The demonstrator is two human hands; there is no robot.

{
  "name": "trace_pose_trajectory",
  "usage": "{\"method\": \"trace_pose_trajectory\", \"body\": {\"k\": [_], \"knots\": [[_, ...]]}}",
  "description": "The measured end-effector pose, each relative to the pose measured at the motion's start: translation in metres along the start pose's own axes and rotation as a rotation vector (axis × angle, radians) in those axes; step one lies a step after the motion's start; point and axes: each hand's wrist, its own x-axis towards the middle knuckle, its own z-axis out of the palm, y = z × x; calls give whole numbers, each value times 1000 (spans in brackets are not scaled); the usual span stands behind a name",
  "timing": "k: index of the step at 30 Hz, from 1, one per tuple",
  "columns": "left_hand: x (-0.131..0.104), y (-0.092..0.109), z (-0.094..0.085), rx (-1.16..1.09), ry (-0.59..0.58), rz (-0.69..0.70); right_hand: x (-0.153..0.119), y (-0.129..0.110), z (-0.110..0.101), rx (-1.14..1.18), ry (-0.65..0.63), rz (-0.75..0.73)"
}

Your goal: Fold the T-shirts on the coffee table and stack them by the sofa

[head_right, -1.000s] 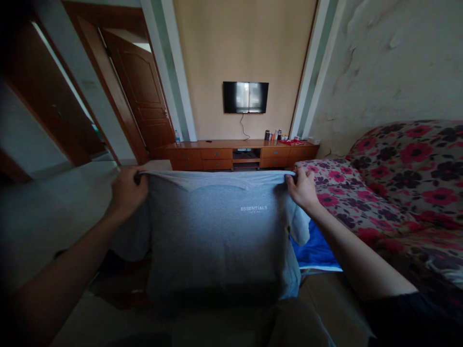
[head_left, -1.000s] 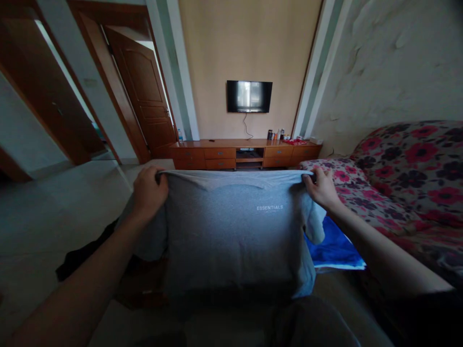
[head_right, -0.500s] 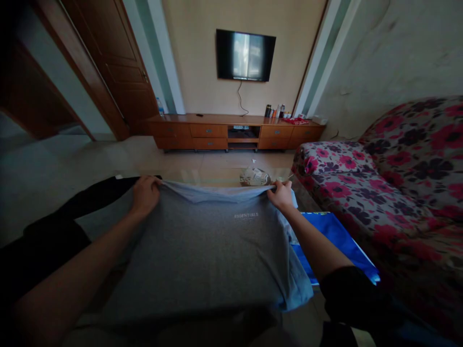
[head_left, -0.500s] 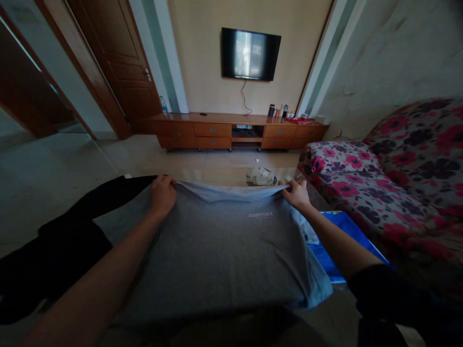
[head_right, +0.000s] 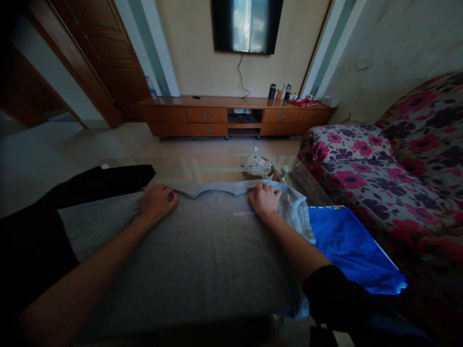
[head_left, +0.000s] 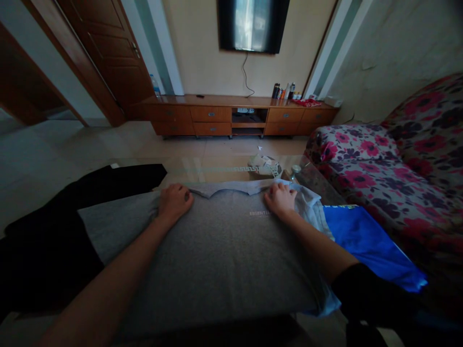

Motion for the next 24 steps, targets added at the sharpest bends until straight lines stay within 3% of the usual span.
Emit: {"method": "trace_pose_trajectory", "body": {"k": [2, 5, 11, 19, 21, 24], "knots": [[-1, 13, 2, -67, -109, 119, -5, -8, 3, -2, -118, -171], [4, 25, 7, -231, -172, 207, -3, -17, 8, 34, -134, -267], [19, 18, 21, -333, -133, 163, 26, -34, 17, 55, -98, -210], [21, 4, 44, -51, -184, -40, 45, -57, 41, -16, -97, -53], [21, 4, 43, -40, -177, -31, 46, -57, 45, -9, -74, -30], [16, 11, 34, -14, -70, -49, 47, -54, 43, 5, -71, -19]]}}
